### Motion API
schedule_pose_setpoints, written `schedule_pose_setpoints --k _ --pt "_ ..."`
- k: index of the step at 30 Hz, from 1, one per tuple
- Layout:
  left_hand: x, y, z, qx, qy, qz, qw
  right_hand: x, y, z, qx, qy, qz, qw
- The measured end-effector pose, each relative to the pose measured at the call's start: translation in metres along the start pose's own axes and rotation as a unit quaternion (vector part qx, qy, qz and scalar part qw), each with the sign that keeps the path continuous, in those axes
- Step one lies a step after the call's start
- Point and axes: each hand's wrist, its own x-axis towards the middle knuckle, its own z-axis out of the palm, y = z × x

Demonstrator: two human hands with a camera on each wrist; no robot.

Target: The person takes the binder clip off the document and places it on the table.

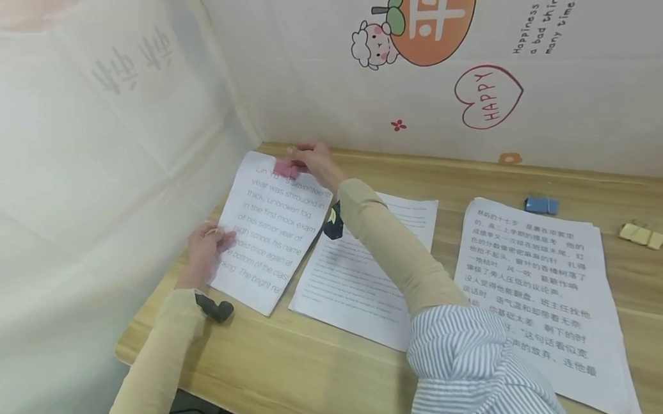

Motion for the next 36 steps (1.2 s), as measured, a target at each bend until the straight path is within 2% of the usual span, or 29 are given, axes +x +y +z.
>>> schedule_pose_setpoints --k 8,17,31,36 --pt "0.0 -0.006 0.0 0.005 0.003 0.0 1.0 0.005 0.005 -0.003 0.003 -0.01 0.014 1.0" --pt "0.0 -0.009 -0.002 0.016 0.007 -0.007 0.9998 0.014 0.006 -0.005 -0.024 -0.046 0.019 0.998" --pt "0.0 -0.007 -0.001 0.051 0.005 0.004 0.9987 0.017 0.004 -0.013 0.021 -0.053 0.029 0.998" --pt "0.0 -0.006 0.001 0.044 0.01 0.001 0.999 0.015 0.004 -0.013 0.016 -0.054 0.028 0.998"
